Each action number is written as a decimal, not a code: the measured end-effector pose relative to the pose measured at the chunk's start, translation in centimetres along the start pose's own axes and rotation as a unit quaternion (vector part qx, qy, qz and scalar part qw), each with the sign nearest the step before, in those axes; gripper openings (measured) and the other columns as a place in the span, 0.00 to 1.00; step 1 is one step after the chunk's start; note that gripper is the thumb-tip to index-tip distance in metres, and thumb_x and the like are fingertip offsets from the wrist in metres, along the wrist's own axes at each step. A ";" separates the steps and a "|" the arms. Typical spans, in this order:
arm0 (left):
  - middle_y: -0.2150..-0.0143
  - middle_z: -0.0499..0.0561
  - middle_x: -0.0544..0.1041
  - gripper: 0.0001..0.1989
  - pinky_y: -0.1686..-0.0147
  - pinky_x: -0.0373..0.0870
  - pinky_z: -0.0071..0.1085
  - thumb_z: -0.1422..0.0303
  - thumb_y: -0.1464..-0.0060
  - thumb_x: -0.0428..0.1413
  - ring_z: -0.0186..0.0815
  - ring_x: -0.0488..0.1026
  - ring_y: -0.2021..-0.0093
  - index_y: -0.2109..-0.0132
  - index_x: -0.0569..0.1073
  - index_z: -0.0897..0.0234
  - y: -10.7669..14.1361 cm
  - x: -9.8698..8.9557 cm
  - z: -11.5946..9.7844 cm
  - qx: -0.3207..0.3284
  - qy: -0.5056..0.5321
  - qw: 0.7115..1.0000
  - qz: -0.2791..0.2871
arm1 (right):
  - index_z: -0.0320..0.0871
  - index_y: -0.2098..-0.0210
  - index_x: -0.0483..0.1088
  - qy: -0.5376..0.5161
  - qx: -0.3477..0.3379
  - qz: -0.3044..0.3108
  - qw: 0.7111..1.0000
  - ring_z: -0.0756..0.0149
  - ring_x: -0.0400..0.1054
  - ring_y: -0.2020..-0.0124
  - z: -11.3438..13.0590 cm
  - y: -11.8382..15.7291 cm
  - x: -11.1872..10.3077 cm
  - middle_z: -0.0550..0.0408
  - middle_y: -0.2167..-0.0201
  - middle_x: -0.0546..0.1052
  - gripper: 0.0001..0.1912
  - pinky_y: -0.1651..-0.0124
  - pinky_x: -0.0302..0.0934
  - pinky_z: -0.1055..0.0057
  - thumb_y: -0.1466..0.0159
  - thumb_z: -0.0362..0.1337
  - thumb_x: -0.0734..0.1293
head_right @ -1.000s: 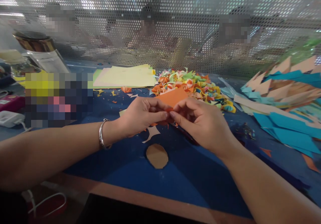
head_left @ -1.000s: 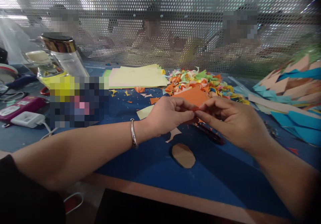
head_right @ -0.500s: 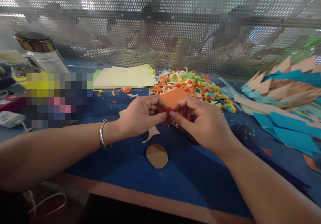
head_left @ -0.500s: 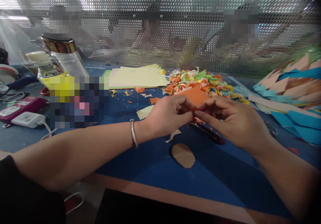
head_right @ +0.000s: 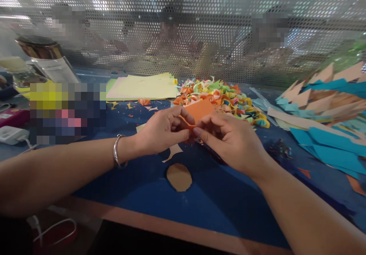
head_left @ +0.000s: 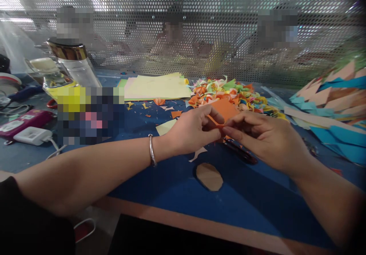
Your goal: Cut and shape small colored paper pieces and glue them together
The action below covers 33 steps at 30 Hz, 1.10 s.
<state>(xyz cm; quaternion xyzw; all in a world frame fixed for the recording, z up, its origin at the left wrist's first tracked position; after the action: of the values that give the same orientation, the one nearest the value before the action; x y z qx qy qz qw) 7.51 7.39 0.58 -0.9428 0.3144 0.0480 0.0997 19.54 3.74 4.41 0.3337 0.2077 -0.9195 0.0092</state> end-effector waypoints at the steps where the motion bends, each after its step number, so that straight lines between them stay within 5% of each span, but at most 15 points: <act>1: 0.71 0.45 0.80 0.11 0.65 0.75 0.25 0.76 0.48 0.63 0.29 0.80 0.69 0.59 0.70 0.63 -0.1 0.2 0.3 -0.017 0.022 1.000 0.009 | 0.46 0.68 0.77 -0.003 0.001 0.001 1.000 0.69 0.68 0.78 0.0 0.0 0.0 0.55 0.75 0.78 0.18 0.76 0.62 0.72 0.37 0.54 0.74; 7: 0.69 0.49 0.82 0.09 0.63 0.79 0.26 0.69 0.41 0.65 0.28 0.81 0.69 0.68 0.74 0.68 -0.3 1.3 1.4 -0.060 0.084 0.991 0.086 | 0.45 0.69 0.75 -0.006 0.026 0.014 1.000 0.69 0.68 0.80 0.2 -0.2 -0.1 0.56 0.79 0.77 0.22 0.78 0.61 0.73 0.38 0.58 0.72; 15: 0.67 0.51 0.83 0.08 0.63 0.79 0.24 0.68 0.38 0.63 0.27 0.81 0.67 0.66 0.78 0.69 -0.2 1.3 1.1 -0.068 0.049 0.990 0.117 | 0.45 0.72 0.75 -0.033 0.028 0.044 0.998 0.71 0.61 0.86 0.1 -0.4 0.2 0.59 0.82 0.72 0.26 0.83 0.56 0.73 0.41 0.64 0.72; 22: 0.74 0.47 0.80 0.17 0.68 0.69 0.25 0.64 0.36 0.61 0.26 0.75 0.74 0.74 0.76 0.64 0.0 0.7 -2.0 0.064 -0.179 0.968 0.165 | 0.46 0.72 0.75 -0.041 0.054 0.061 0.996 0.70 0.60 0.85 -0.4 -0.2 0.6 0.59 0.82 0.70 0.25 0.83 0.53 0.71 0.41 0.63 0.74; 26: 0.76 0.47 0.76 0.22 0.68 0.65 0.30 0.59 0.33 0.57 0.28 0.68 0.76 0.75 0.75 0.63 -0.5 -1.1 -2.2 0.067 -0.264 0.957 0.099 | 0.45 0.73 0.73 -0.031 0.051 0.021 0.998 0.72 0.58 0.85 -0.6 -0.3 -0.5 0.61 0.85 0.67 0.22 0.81 0.52 0.71 0.38 0.57 0.73; 28: 0.73 0.49 0.77 0.16 0.68 0.63 0.31 0.61 0.37 0.59 0.30 0.68 0.73 0.72 0.78 0.63 -0.8 -1.9 -1.9 0.063 -0.325 0.941 0.075 | 0.45 0.73 0.72 -0.024 0.049 0.006 0.998 0.72 0.57 0.85 -0.9 -0.4 -1.0 0.61 0.84 0.66 0.21 0.80 0.52 0.71 0.38 0.55 0.73; 30: 0.67 0.51 0.79 0.09 0.65 0.64 0.32 0.62 0.45 0.64 0.33 0.70 0.69 0.65 0.81 0.64 -0.9 -2.1 -1.4 0.053 -0.376 0.922 0.080 | 0.44 0.74 0.72 -0.019 0.058 0.039 0.997 0.72 0.58 0.84 -1.5 -0.4 -0.4 0.61 0.83 0.67 0.22 0.79 0.54 0.71 0.38 0.56 0.72; 33: 0.63 0.56 0.79 0.11 0.61 0.65 0.34 0.63 0.47 0.63 0.38 0.72 0.63 0.59 0.81 0.65 -0.8 -1.8 -0.7 0.052 -0.447 0.887 0.101 | 0.45 0.72 0.73 0.013 0.066 0.163 0.984 0.70 0.60 0.83 -2.3 0.0 2.4 0.60 0.82 0.69 0.21 0.79 0.54 0.71 0.37 0.56 0.71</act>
<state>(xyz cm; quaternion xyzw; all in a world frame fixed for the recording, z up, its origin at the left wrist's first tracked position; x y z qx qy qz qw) 6.58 8.95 1.65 -0.7781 0.3321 0.4579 0.2733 19.08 4.87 1.37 0.3747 0.0889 -0.9130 0.1345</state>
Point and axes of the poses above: each hand's wrist, its own y-axis away from the middle knuckle, its own x-axis out of the palm, z = x × y, the point moved 10 cm from there along -y, towards the middle knuckle
